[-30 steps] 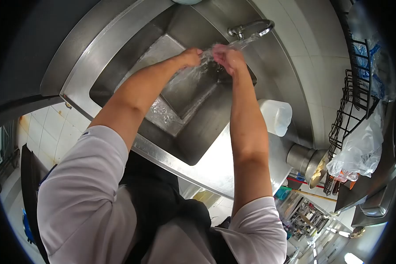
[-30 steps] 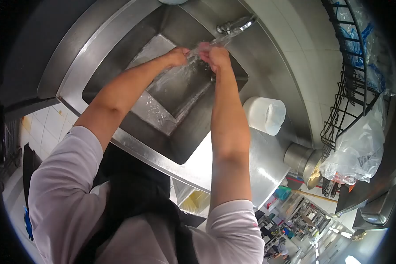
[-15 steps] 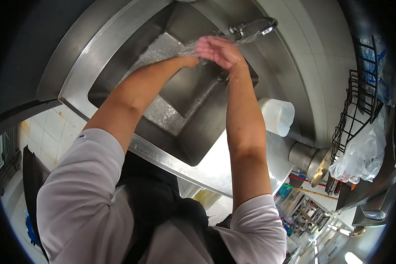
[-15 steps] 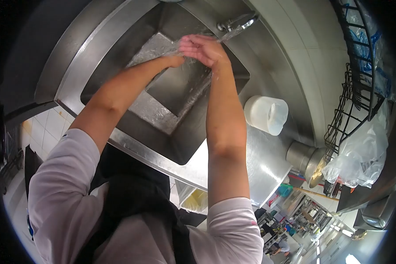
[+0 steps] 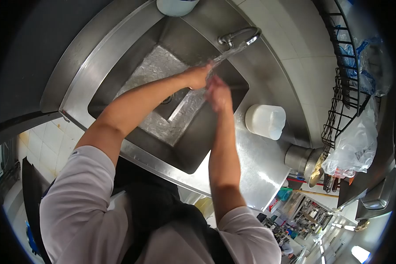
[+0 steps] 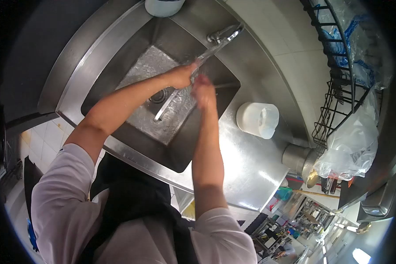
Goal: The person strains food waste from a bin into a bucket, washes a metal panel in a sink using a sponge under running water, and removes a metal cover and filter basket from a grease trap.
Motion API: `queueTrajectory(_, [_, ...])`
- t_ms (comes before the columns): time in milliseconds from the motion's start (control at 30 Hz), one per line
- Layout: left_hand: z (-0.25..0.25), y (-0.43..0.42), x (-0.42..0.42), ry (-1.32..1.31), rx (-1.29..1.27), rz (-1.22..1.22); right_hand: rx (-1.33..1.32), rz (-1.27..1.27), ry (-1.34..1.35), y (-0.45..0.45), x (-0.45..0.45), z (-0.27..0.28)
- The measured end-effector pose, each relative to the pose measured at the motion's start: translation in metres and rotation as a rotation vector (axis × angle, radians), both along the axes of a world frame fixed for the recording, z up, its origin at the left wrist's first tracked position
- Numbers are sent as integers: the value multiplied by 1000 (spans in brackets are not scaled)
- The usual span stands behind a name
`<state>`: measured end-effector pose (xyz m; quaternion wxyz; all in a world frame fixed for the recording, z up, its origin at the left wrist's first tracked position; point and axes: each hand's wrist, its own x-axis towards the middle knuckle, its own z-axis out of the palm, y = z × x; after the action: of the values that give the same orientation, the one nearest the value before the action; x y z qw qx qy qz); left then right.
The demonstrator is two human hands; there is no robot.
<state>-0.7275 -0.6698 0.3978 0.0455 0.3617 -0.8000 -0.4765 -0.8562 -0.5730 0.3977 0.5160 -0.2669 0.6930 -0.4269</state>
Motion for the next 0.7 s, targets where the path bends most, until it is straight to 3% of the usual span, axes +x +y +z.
queueTrajectory(33, [-3, 4, -5, 29, -42, 2, 62, 120, -1, 21, 6, -1])
queueTrajectory(133, [-8, 13, -27, -13, -14, 20, -62, -2, 20, 48, 52, -23])
queueTrajectory(200, [0, 20, -39, -102, 31, 4, -241, -29, 280, 44, 71, -33])
queueTrajectory(300, [3, 15, -56, -96, 11, 166, 7, 9, 613, 35, 64, -41])
queueTrajectory(400, [-55, -21, -84, 118, -190, 380, 21, 15, 646, 42, 60, -46])
queueTrajectory(500, [-77, -65, -90, 410, -341, 520, 48, 181, 679, 54, 50, -38])
queueTrajectory(600, [-32, -81, -60, 4, -520, 65, 64, 289, 649, 53, 29, -27])
queueTrajectory(700, [6, -70, -26, -121, -604, -301, -103, 397, 568, 41, 1, -30])
